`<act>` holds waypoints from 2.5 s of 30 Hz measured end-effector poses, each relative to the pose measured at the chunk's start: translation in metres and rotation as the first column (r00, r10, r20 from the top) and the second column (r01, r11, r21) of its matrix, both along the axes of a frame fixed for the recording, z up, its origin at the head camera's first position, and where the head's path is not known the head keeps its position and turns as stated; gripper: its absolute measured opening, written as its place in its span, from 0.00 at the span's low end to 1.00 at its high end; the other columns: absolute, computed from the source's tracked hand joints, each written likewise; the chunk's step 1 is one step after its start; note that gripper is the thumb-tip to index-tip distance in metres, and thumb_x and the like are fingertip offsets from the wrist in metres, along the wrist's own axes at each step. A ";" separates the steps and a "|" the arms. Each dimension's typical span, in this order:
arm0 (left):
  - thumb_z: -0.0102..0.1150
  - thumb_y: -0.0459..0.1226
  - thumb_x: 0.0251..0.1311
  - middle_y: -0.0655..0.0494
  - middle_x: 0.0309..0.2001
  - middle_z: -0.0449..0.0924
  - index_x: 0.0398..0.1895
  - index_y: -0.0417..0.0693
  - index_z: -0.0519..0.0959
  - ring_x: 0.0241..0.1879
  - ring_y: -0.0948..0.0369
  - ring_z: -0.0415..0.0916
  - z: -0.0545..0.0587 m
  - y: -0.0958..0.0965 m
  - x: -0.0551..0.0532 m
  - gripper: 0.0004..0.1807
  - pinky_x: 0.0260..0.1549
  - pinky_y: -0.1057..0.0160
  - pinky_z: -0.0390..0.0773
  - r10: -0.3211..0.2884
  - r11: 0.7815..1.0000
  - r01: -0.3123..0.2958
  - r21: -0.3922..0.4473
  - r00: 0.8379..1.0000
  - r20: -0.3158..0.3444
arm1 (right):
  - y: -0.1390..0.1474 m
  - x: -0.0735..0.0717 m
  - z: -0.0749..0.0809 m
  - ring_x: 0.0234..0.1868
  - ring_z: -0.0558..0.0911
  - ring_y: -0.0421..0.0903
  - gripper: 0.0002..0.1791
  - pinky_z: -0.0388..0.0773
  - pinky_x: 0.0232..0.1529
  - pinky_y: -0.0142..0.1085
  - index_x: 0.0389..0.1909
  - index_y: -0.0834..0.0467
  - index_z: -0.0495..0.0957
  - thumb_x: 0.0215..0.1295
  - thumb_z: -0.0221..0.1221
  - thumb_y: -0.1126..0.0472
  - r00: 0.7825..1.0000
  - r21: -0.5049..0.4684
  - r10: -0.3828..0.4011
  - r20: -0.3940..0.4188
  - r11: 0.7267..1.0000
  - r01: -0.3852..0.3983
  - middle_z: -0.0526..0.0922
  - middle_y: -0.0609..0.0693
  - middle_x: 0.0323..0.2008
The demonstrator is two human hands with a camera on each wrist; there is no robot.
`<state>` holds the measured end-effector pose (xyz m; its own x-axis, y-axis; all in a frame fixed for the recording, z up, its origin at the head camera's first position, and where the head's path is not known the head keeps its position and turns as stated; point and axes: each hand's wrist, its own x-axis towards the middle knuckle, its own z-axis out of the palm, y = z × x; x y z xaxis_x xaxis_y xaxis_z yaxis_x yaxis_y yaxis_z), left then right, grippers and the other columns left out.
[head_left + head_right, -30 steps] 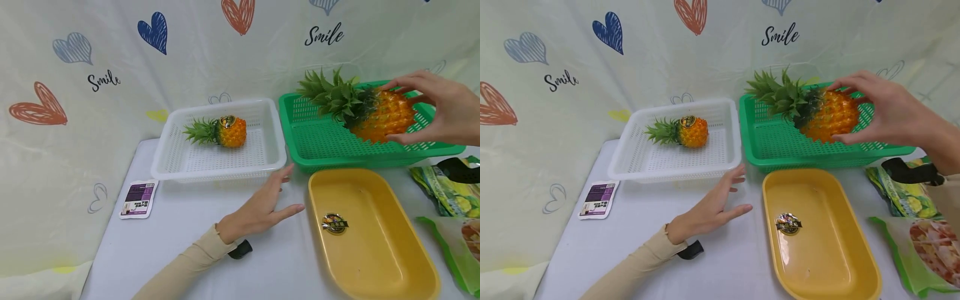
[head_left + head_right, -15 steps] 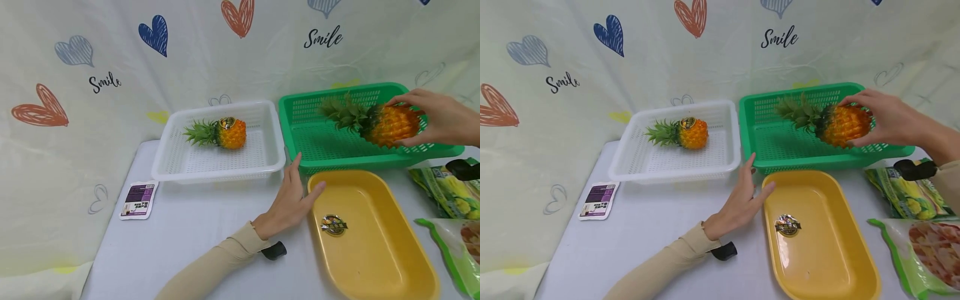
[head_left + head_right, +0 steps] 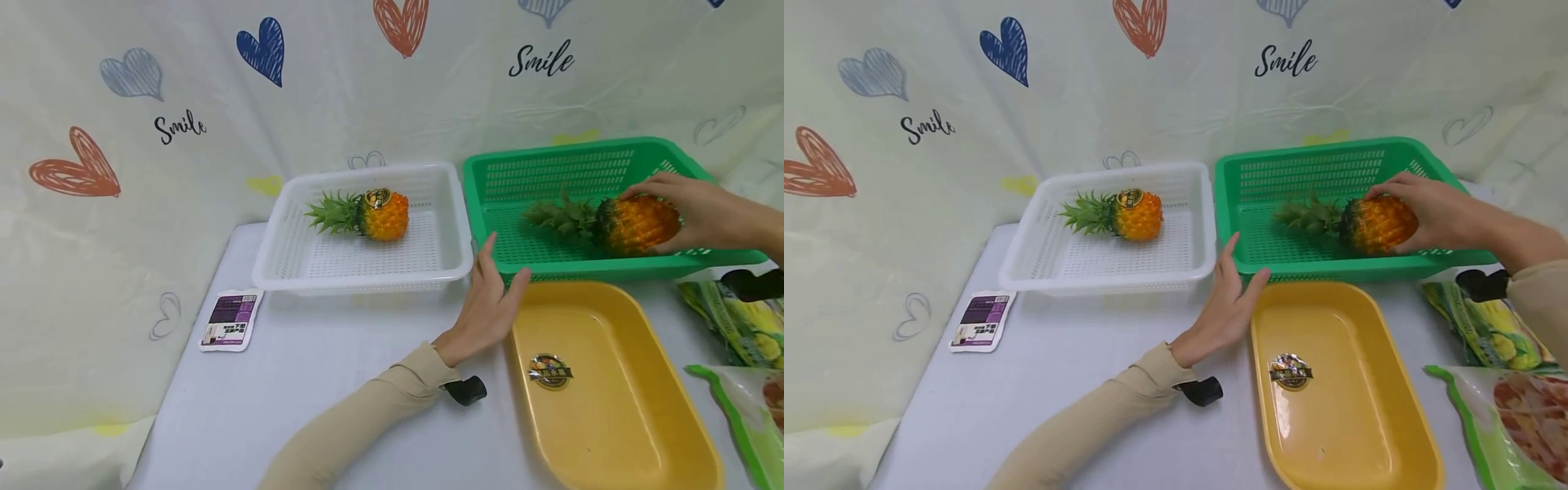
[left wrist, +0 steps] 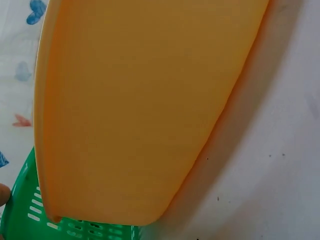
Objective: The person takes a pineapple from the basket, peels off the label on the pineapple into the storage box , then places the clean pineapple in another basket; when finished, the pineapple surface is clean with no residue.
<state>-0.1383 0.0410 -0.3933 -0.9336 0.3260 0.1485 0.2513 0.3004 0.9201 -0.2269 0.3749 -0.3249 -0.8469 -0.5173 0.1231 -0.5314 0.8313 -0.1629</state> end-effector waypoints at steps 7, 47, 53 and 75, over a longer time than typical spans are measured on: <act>0.41 0.53 0.83 0.48 0.84 0.38 0.85 0.57 0.36 0.83 0.52 0.41 0.000 0.000 -0.004 0.40 0.78 0.47 0.54 0.019 1.000 -0.019 0.019 1.000 0.007 | 0.001 -0.002 -0.005 0.59 0.70 0.74 0.51 0.73 0.50 0.71 0.61 0.71 0.72 0.28 0.84 0.77 0.998 -0.018 0.026 0.050 1.000 -0.025 0.73 0.71 0.58; 0.42 0.52 0.82 0.45 0.84 0.42 0.84 0.55 0.40 0.82 0.51 0.45 -0.005 0.002 -0.005 0.38 0.77 0.50 0.56 0.022 1.000 -0.021 0.019 0.999 -0.030 | -0.004 0.002 0.020 0.51 0.78 0.66 0.46 0.81 0.43 0.60 0.66 0.69 0.74 0.42 0.82 0.72 0.986 0.039 -0.017 0.168 0.999 0.011 0.76 0.67 0.59; 0.43 0.53 0.82 0.46 0.84 0.42 0.84 0.56 0.40 0.82 0.52 0.44 -0.006 0.002 -0.005 0.38 0.77 0.50 0.56 0.030 0.999 -0.029 0.032 0.999 -0.030 | -0.034 0.005 0.042 0.50 0.79 0.63 0.35 0.82 0.44 0.59 0.62 0.68 0.76 0.52 0.77 0.74 0.996 0.037 0.056 0.064 0.998 -0.058 0.78 0.64 0.56; 0.47 0.46 0.82 0.47 0.72 0.65 0.81 0.48 0.56 0.65 0.57 0.74 0.044 -0.111 0.057 0.31 0.60 0.60 0.76 -0.227 0.972 0.235 -0.018 0.953 0.202 | -0.176 0.037 0.083 0.61 0.75 0.51 0.27 0.79 0.54 0.54 0.59 0.51 0.80 0.60 0.74 0.70 0.914 -0.118 0.381 -0.140 0.910 -0.398 0.79 0.48 0.58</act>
